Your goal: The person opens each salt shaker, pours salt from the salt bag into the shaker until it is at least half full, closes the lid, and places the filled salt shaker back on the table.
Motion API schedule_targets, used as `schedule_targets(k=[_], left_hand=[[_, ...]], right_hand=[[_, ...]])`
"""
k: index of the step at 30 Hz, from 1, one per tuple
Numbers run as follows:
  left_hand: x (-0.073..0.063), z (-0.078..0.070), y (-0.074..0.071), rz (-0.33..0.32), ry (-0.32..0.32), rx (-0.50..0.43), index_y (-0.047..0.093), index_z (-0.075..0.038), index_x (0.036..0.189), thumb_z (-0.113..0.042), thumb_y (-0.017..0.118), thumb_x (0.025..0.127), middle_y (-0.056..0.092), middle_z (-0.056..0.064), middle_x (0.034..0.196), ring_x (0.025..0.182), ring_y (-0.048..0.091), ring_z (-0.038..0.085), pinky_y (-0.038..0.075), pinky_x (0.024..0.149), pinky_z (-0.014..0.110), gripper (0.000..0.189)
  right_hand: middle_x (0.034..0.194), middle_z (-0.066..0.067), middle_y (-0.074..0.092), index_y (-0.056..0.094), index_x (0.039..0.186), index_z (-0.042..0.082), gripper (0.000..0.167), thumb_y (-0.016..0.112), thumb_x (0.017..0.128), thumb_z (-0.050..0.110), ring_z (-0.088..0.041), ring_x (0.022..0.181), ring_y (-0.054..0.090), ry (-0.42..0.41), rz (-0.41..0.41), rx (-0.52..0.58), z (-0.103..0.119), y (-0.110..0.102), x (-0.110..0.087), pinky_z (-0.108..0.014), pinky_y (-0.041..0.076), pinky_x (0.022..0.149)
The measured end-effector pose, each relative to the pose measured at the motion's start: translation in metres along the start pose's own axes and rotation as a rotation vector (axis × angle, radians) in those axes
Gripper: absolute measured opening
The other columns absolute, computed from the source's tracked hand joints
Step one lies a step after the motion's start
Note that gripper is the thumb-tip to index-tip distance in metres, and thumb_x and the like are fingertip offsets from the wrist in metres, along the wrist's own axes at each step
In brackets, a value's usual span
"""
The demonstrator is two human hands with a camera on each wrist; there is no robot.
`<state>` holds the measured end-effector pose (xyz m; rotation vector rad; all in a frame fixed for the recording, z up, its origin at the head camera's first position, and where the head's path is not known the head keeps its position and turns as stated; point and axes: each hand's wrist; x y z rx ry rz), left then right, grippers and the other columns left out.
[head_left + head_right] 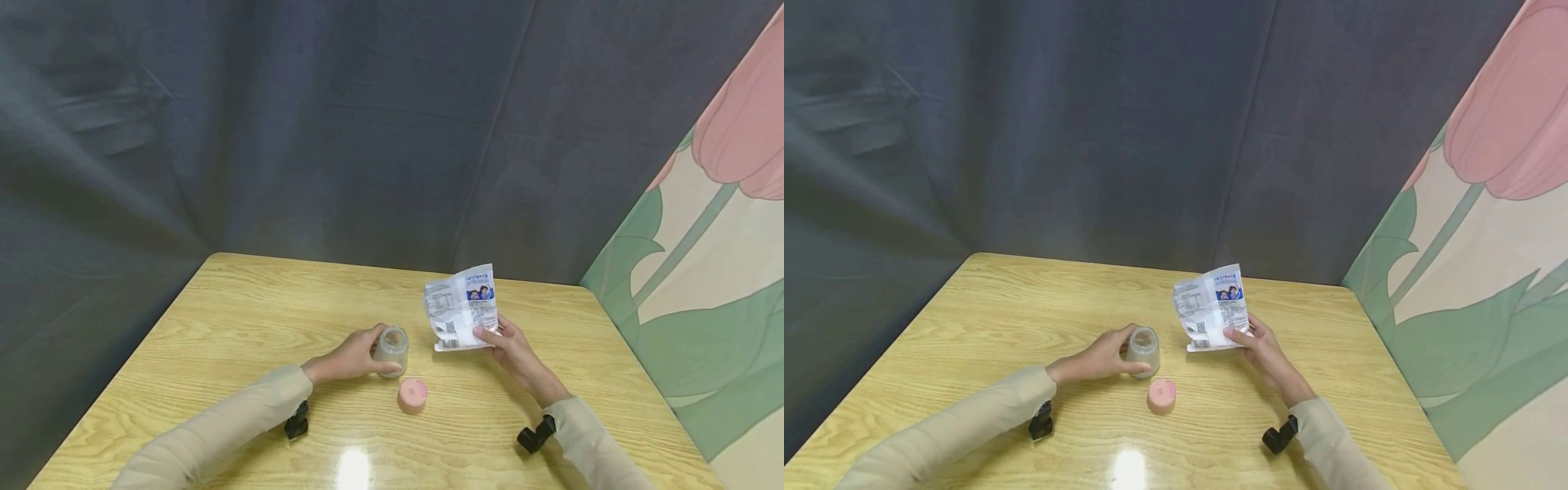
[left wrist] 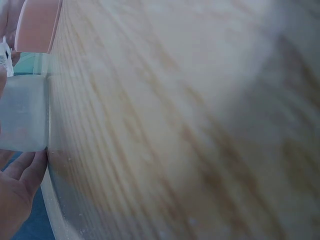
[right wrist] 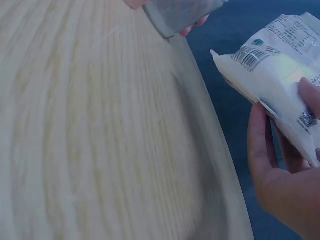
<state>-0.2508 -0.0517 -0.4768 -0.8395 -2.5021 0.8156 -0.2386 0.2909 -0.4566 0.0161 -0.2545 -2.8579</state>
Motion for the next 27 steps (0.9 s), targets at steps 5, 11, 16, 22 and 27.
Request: schedule_targets(k=[5, 11, 16, 22, 27], left_hand=[[-0.0001, 0.0008, 0.0, 0.004, -0.006, -0.006, 0.05, -0.009, 0.136, -0.038, 0.078, 0.086, 0.063, 0.001, 0.121, 0.106, 0.061, 0.013, 0.051, 0.088, 0.029, 0.064], [-0.0002, 0.0022, 0.0007, 0.004, -0.001, -0.012, 0.05, -0.008, 0.136, -0.039, 0.078, 0.086, 0.063, 0.001, 0.121, 0.106, 0.062, 0.014, 0.051, 0.088, 0.029, 0.065], [-0.0003, 0.002, 0.0006, 0.004, 0.0, -0.02, 0.05, -0.009, 0.136, -0.04, 0.078, 0.086, 0.063, 0.001, 0.121, 0.106, 0.061, 0.013, 0.051, 0.088, 0.029, 0.065], [-0.0005, 0.0019, 0.0, 0.01, -0.004, -0.03, 0.05, -0.01, 0.136, -0.04, 0.077, 0.087, 0.063, -0.001, 0.121, 0.107, 0.061, 0.012, 0.051, 0.088, 0.029, 0.064], [-0.0004, 0.002, 0.0, 0.009, -0.005, -0.024, 0.05, -0.01, 0.136, -0.039, 0.078, 0.087, 0.063, -0.001, 0.121, 0.107, 0.061, 0.012, 0.05, 0.089, 0.03, 0.064]], right_hand=[[0.117, -0.003, 0.068, 0.054, 0.129, 0.017, 0.032, 0.052, 0.101, 0.001, -0.019, 0.103, 0.067, 0.011, -0.005, 0.101, 0.0007, 0.0023, 0.0019, -0.035, 0.052, 0.092], [0.112, -0.004, 0.07, 0.065, 0.116, 0.016, 0.027, 0.047, 0.103, 0.001, -0.02, 0.102, 0.067, 0.049, -0.03, 0.214, 0.0022, 0.0044, 0.003, -0.036, 0.05, 0.095], [0.107, -0.004, 0.072, 0.072, 0.106, 0.014, 0.029, 0.045, 0.104, 0.003, -0.018, 0.101, 0.066, 0.075, -0.062, 0.343, 0.0035, 0.0057, 0.0039, -0.034, 0.049, 0.095], [0.109, -0.004, 0.07, 0.072, 0.106, 0.014, 0.028, 0.045, 0.105, 0.007, -0.016, 0.103, 0.064, 0.078, -0.096, 0.443, 0.004, 0.0068, 0.0046, -0.031, 0.046, 0.098], [0.11, -0.003, 0.068, 0.071, 0.107, 0.015, 0.026, 0.046, 0.105, 0.012, -0.016, 0.104, 0.062, 0.091, -0.13, 0.485, 0.0049, 0.0085, 0.005, -0.03, 0.045, 0.099]])
Point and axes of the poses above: each hand's wrist, its own x-axis towards the middle knuckle, its own y-axis out of the palm, z = x × y
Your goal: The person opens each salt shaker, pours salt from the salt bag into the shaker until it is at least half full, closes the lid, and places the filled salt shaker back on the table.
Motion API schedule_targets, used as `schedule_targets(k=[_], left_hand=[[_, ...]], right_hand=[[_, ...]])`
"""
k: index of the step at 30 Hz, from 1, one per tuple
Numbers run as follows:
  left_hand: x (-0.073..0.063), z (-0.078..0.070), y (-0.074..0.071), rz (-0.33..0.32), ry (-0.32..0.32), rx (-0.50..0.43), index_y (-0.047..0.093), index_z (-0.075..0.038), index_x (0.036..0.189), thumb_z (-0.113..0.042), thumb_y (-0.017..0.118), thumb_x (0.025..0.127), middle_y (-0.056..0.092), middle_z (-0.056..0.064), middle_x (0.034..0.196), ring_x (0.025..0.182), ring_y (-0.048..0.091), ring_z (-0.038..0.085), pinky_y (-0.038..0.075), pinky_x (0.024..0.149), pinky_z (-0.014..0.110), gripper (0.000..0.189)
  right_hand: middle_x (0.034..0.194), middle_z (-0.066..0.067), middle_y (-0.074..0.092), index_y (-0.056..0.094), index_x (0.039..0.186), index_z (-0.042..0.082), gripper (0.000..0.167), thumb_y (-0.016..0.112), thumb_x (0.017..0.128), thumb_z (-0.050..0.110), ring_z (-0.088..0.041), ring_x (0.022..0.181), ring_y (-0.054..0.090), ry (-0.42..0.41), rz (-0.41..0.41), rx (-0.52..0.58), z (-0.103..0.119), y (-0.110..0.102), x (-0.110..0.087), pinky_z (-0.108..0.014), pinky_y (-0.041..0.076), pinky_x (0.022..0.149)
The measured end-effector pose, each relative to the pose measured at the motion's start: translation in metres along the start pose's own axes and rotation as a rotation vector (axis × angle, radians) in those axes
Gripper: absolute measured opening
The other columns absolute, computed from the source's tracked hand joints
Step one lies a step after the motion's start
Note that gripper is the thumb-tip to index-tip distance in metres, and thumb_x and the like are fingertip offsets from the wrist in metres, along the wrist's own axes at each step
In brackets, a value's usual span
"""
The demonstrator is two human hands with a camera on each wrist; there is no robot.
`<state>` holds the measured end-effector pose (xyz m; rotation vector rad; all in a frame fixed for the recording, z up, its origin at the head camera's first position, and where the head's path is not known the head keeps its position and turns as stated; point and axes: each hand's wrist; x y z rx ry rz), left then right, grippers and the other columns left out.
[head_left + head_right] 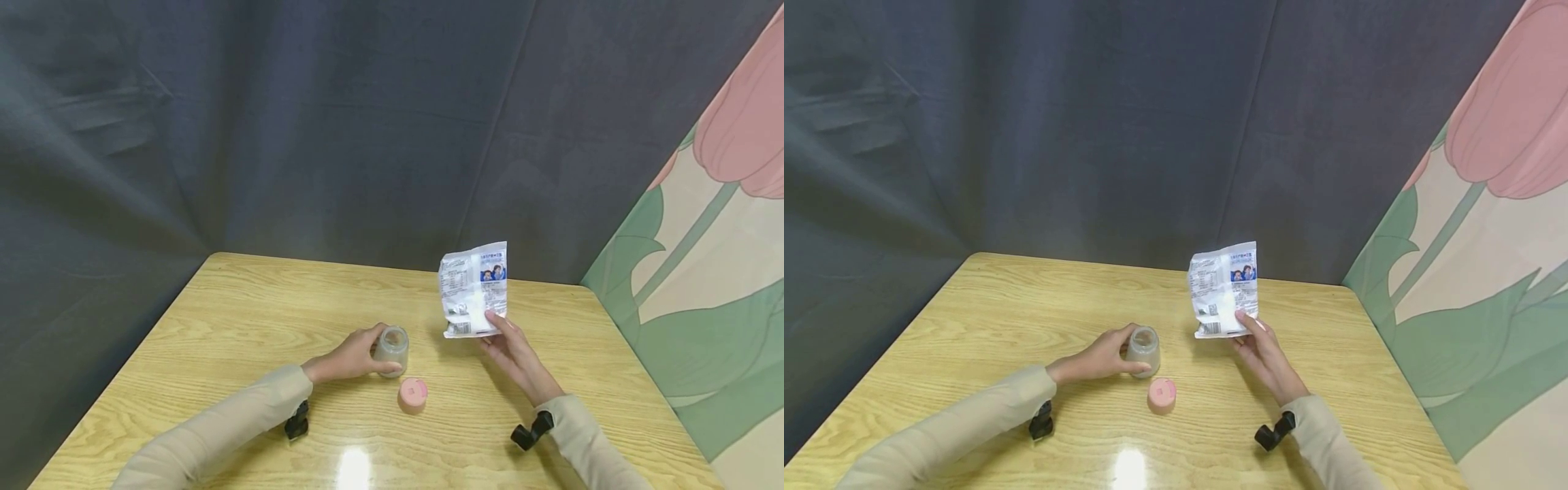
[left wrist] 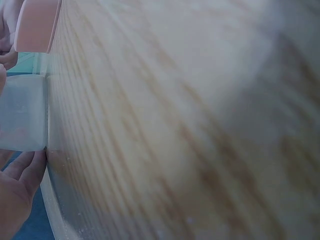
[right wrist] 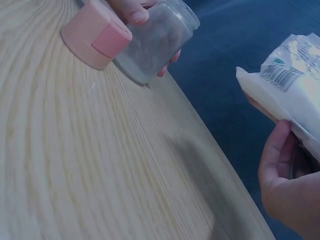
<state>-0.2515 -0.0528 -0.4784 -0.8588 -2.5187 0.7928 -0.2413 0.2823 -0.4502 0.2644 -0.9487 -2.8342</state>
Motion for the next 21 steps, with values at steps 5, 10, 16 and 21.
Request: schedule_targets(k=[5, 10, 16, 21], left_hand=[[-0.0005, -0.0004, -0.0001, 0.002, -0.003, -0.003, 0.05, -0.01, 0.136, -0.039, 0.077, 0.087, 0.063, 0.0, 0.122, 0.108, 0.061, 0.013, 0.05, 0.089, 0.03, 0.064], [-0.0004, -0.0005, -0.0001, -0.001, -0.004, -0.008, 0.05, -0.01, 0.137, -0.039, 0.078, 0.087, 0.063, 0.0, 0.122, 0.108, 0.061, 0.013, 0.05, 0.089, 0.03, 0.064], [-0.0003, 0.0015, 0.0005, -0.006, 0.003, 0.004, 0.05, -0.009, 0.137, -0.039, 0.077, 0.087, 0.063, 0.0, 0.122, 0.108, 0.061, 0.013, 0.05, 0.089, 0.03, 0.064], [-0.0003, -0.0012, -0.0002, -0.004, -0.004, -0.001, 0.05, -0.01, 0.137, -0.039, 0.078, 0.087, 0.063, -0.001, 0.122, 0.108, 0.061, 0.013, 0.05, 0.09, 0.03, 0.064]], right_hand=[[0.114, -0.004, 0.067, 0.068, 0.111, 0.016, 0.019, 0.05, 0.105, 0.02, -0.017, 0.108, 0.061, 0.035, -0.022, 0.067, 0.0001, 0.0024, 0.0013, -0.03, 0.044, 0.101], [0.114, -0.003, 0.067, 0.067, 0.112, 0.017, 0.018, 0.051, 0.105, 0.02, -0.017, 0.109, 0.062, 0.031, -0.015, 0.047, -0.0004, 0.0031, 0.0027, -0.032, 0.044, 0.103], [0.114, -0.005, 0.069, 0.069, 0.112, 0.017, 0.024, 0.046, 0.106, 0.021, -0.018, 0.107, 0.064, 0.021, 0.055, 0.039, -0.0016, 0.0015, 0.0024, -0.033, 0.047, 0.099], [0.119, -0.006, 0.067, 0.066, 0.118, 0.016, 0.026, 0.043, 0.107, 0.021, -0.02, 0.112, 0.062, 0.03, 0.111, 0.093, -0.0006, 0.0013, 0.0023, -0.033, 0.045, 0.1]])
Point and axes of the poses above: each hand's wrist, its own x-axis towards the middle knuckle, its own y-axis out of the palm, z = x × y
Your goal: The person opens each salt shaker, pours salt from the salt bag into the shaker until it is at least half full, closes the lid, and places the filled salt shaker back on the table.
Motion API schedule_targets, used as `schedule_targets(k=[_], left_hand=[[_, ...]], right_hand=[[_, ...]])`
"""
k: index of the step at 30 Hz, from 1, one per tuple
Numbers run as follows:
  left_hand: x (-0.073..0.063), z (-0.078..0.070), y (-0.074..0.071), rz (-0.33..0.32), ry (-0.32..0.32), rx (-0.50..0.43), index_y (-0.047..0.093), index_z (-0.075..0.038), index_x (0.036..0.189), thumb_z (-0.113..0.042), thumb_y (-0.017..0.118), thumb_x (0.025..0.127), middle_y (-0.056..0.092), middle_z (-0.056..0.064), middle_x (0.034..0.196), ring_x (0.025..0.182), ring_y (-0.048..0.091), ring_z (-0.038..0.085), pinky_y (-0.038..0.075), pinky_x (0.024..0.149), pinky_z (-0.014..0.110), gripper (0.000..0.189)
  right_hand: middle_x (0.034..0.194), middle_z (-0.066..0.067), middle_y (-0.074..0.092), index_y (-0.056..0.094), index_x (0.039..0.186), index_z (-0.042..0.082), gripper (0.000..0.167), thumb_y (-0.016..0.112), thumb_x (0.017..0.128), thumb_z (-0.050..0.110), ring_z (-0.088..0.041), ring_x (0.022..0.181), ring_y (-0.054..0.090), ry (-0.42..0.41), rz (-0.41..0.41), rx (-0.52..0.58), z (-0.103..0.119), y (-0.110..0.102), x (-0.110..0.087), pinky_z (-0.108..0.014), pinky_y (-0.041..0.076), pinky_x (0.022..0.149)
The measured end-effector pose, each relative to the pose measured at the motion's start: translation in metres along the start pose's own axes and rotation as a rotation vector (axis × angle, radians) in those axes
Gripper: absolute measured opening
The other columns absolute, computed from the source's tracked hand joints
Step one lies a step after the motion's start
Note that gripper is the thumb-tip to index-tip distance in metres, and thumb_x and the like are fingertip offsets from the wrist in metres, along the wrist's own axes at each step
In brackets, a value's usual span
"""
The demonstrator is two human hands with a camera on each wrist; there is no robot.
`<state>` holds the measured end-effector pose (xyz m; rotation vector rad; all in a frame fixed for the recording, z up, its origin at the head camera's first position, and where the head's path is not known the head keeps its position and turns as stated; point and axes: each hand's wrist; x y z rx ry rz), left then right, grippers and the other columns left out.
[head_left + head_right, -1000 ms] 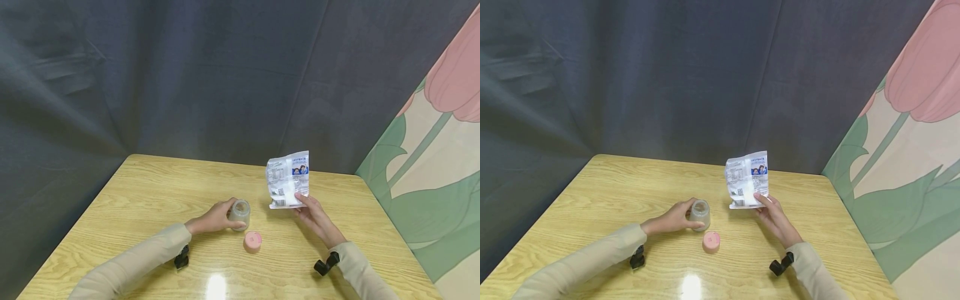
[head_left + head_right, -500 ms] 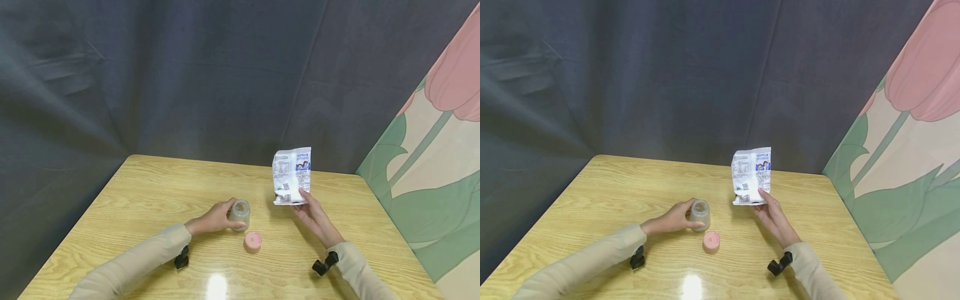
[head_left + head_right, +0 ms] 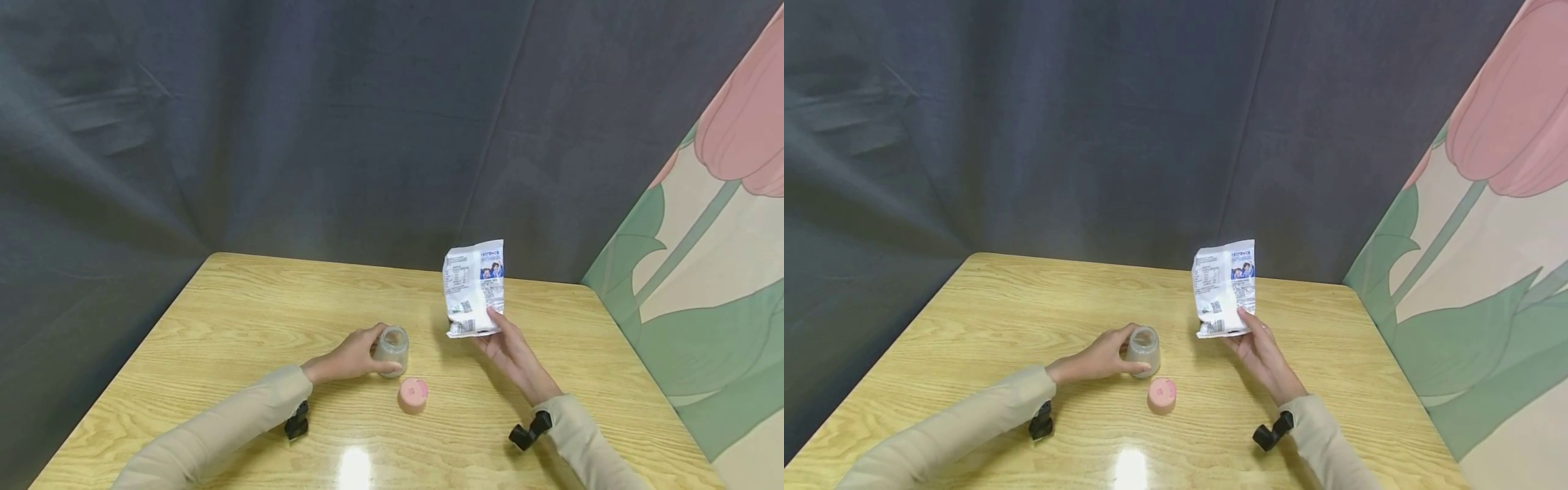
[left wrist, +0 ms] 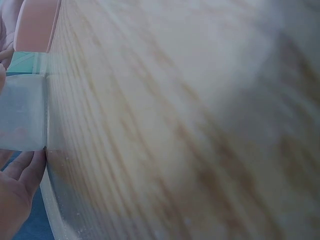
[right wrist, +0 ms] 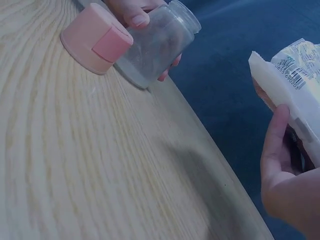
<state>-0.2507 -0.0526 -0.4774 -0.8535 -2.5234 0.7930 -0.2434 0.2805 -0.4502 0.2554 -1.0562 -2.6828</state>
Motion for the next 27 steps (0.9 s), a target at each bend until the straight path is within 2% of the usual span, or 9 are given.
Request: schedule_targets(k=[10, 16, 19, 23, 27], left_hand=[[0.0003, 0.0018, 0.0009, 0.0, 0.007, 0.003, 0.05, -0.009, 0.136, -0.04, 0.077, 0.087, 0.063, 0.0, 0.122, 0.108, 0.061, 0.013, 0.05, 0.089, 0.031, 0.064], [0.0, 0.0022, 0.0008, 0.002, 0.006, 0.005, 0.05, -0.01, 0.136, -0.04, 0.077, 0.087, 0.063, 0.0, 0.122, 0.108, 0.061, 0.013, 0.05, 0.089, 0.03, 0.064], [-0.0001, 0.0019, 0.0007, -0.001, 0.006, 0.004, 0.05, -0.01, 0.136, -0.041, 0.077, 0.087, 0.063, 0.0, 0.122, 0.108, 0.061, 0.013, 0.05, 0.089, 0.03, 0.065], [0.0003, 0.0017, 0.0004, -0.008, 0.004, 0.006, 0.05, -0.009, 0.136, -0.041, 0.078, 0.086, 0.063, 0.0, 0.121, 0.107, 0.061, 0.013, 0.05, 0.089, 0.03, 0.065], [0.0007, 0.0033, 0.0015, -0.008, 0.014, 0.009, 0.051, -0.009, 0.135, -0.041, 0.078, 0.086, 0.063, 0.001, 0.121, 0.106, 0.062, 0.013, 0.051, 0.088, 0.03, 0.065]], right_hand=[[0.124, -0.009, 0.064, 0.061, 0.124, 0.016, 0.026, 0.043, 0.107, 0.022, -0.022, 0.114, 0.06, 0.008, 0.035, 0.094, -0.0017, 0.0013, -0.0002, -0.031, 0.045, 0.098], [0.126, -0.009, 0.064, 0.064, 0.126, 0.015, 0.03, 0.042, 0.107, 0.021, -0.024, 0.117, 0.06, -0.022, 0.122, 0.084, -0.0036, 0.0003, -0.0013, -0.034, 0.043, 0.102], [0.121, -0.01, 0.066, 0.066, 0.122, 0.011, 0.027, 0.043, 0.106, 0.014, -0.023, 0.111, 0.062, -0.037, 0.14, 0.069, -0.0037, 0.0014, -0.0027, -0.033, 0.045, 0.098], [0.116, -0.01, 0.068, 0.068, 0.116, 0.008, 0.025, 0.047, 0.103, 0.001, -0.02, 0.106, 0.063, -0.046, 0.119, 0.052, -0.0032, 0.0042, -0.0032, -0.031, 0.046, 0.096], [0.117, -0.009, 0.068, 0.069, 0.115, 0.007, 0.026, 0.049, 0.101, -0.002, -0.02, 0.11, 0.063, -0.065, 0.086, 0.057, -0.0039, 0.006, -0.0029, -0.032, 0.043, 0.101]])
Point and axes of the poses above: each hand's wrist, its own x-axis towards the middle knuckle, its own y-axis out of the palm, z = x × y
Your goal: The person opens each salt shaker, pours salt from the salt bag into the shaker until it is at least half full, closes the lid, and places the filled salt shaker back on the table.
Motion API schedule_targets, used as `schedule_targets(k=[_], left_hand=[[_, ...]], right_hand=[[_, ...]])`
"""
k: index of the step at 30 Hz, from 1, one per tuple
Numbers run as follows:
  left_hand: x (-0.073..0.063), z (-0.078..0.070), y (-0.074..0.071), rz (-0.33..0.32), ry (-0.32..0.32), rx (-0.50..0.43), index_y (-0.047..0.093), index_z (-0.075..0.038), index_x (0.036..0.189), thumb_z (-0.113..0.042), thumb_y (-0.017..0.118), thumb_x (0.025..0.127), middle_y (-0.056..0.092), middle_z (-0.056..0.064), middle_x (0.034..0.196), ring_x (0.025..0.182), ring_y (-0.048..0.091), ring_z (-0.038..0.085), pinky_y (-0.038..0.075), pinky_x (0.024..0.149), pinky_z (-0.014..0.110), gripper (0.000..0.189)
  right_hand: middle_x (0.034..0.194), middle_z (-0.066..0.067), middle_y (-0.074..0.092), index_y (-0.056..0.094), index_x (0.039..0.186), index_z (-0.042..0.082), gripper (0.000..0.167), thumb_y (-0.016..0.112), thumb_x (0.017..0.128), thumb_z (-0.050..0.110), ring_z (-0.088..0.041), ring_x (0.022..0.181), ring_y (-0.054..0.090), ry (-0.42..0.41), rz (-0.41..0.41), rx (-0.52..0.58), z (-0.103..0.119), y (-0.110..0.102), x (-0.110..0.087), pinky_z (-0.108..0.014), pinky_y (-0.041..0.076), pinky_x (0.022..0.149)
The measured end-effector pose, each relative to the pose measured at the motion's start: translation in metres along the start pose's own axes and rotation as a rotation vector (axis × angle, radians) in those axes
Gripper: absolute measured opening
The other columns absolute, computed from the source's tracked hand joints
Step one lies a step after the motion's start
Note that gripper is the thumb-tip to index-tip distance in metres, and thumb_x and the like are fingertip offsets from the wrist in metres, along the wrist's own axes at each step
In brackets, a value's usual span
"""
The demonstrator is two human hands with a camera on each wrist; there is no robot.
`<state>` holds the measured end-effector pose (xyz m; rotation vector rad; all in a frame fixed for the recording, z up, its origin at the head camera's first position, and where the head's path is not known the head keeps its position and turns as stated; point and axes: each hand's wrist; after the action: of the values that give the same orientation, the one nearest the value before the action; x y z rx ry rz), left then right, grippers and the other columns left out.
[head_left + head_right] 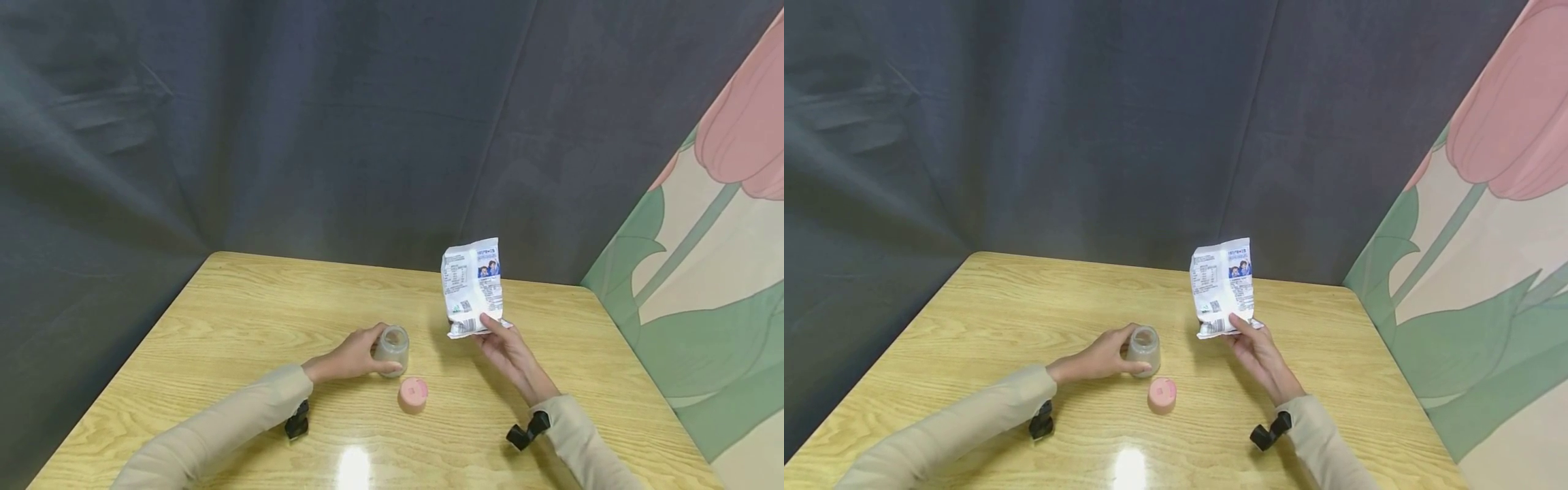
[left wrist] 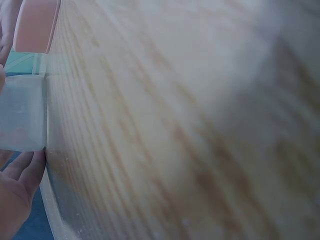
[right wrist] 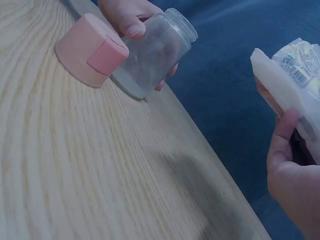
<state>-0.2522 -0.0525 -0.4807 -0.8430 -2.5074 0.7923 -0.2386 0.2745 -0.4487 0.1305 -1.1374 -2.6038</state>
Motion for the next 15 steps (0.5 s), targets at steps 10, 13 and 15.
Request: schedule_targets(k=[10, 13, 15], left_hand=[[0.0011, 0.0041, 0.0007, -0.004, 0.013, 0.006, 0.051, -0.009, 0.135, -0.042, 0.078, 0.086, 0.064, 0.001, 0.121, 0.106, 0.062, 0.013, 0.051, 0.088, 0.03, 0.065], [0.0013, 0.0042, 0.0004, -0.005, 0.016, 0.009, 0.051, -0.009, 0.135, -0.042, 0.078, 0.086, 0.064, 0.001, 0.121, 0.106, 0.062, 0.013, 0.051, 0.087, 0.029, 0.065], [0.0011, 0.004, 0.0001, -0.005, 0.018, 0.006, 0.051, -0.009, 0.135, -0.041, 0.078, 0.086, 0.064, 0.001, 0.121, 0.106, 0.062, 0.013, 0.051, 0.087, 0.029, 0.065]], right_hand=[[0.121, -0.004, 0.066, 0.067, 0.119, 0.015, 0.031, 0.047, 0.102, 0.0, -0.018, 0.114, 0.06, 0.028, -0.02, -0.001, -0.0007, 0.0004, 0.0006, -0.033, 0.044, 0.1], [0.124, -0.006, 0.064, 0.064, 0.123, 0.018, 0.03, 0.046, 0.104, 0.005, -0.023, 0.116, 0.059, 0.069, 0.022, -0.004, 0.0003, 0.0003, 0.0, -0.039, 0.045, 0.1], [0.127, -0.009, 0.062, 0.062, 0.127, 0.018, 0.031, 0.043, 0.105, 0.006, -0.026, 0.118, 0.058, 0.092, 0.064, 0.006, 0.0007, 0.001, 0.0, -0.044, 0.045, 0.101]])
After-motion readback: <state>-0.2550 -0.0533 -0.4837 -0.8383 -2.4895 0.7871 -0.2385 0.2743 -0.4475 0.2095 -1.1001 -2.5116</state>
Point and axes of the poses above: each hand's wrist, its own x-axis towards the middle knuckle, its own y-axis out of the palm, z = x × y
